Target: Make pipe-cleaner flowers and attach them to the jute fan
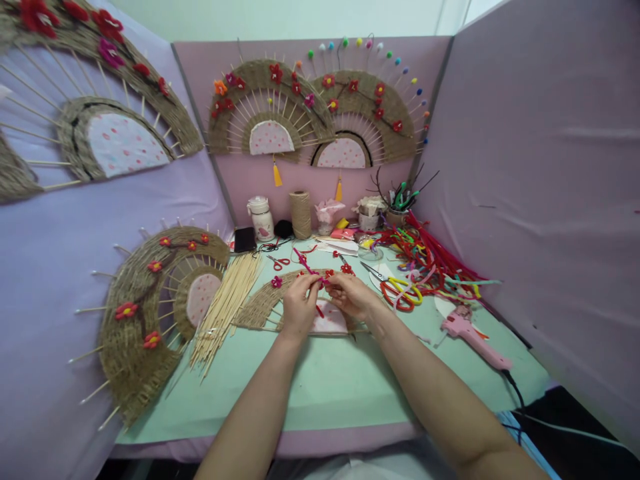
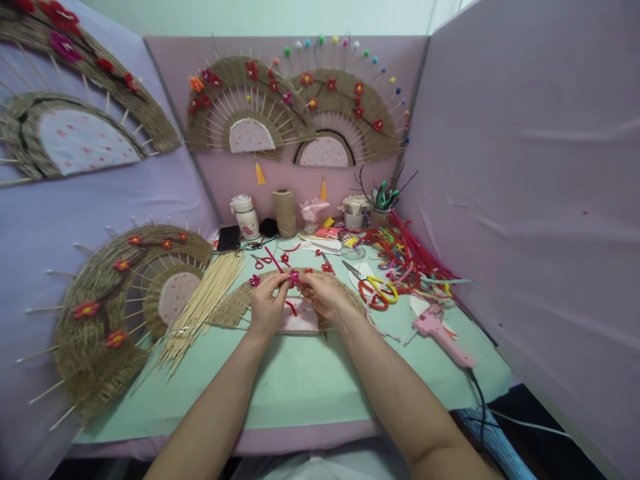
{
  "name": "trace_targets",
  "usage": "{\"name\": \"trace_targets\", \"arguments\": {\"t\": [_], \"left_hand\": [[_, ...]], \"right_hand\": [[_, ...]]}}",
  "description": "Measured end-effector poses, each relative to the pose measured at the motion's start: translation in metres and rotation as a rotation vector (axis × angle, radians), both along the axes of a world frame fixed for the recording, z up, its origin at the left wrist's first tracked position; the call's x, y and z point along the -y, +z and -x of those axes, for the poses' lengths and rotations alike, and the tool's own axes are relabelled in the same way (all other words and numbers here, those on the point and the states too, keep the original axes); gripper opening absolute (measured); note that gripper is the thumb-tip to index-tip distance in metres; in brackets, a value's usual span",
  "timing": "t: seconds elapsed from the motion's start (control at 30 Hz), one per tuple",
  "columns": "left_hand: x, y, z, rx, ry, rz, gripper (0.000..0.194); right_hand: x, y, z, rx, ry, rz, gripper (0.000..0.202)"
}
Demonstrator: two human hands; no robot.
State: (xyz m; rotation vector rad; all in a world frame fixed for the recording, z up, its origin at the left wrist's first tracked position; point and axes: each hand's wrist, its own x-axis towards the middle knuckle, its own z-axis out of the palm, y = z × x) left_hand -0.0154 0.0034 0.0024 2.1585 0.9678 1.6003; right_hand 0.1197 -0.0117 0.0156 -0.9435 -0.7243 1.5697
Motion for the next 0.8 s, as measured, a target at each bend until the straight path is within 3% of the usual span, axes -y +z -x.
{"name": "trace_targets", "arguments": {"t": [0.17, 0.3, 0.47, 0.63, 0.73, 0.8], "left_hand": [[0.0, -0.001, -0.001, -0.006, -0.018, 0.001, 0.015], [0.0, -0.001, -0.002, 0.028, -0.004, 0.089, 0.014], [-0.003, -0.003, -0.002, 0.187, -0.028, 0.385, 0.017], [-0.009, -0.001, 0.0, 0.46, -0.161, 0.742, 0.021], [-0.009, 0.005, 0.002, 0.628, -0.297, 0.987, 0.023], [-0.009, 0.007, 0.003, 0.675, -0.347, 1.047, 0.024]], "right_hand": [[0.0, -0.001, -0.002, 0.036, 0.075, -0.049, 0.022], [-0.001, -0.004, 0.0, 0.096, 0.029, -0.106, 0.025], [0.0, -0.008, 0.002, 0.478, -0.126, -0.292, 0.02], [0.005, -0.003, -0.002, 1.035, -0.247, -0.732, 0.009], [0.009, 0.001, -0.002, 1.105, -0.197, -0.855, 0.014], [0.01, 0.002, -0.001, 1.055, -0.192, -0.85, 0.015]]}}
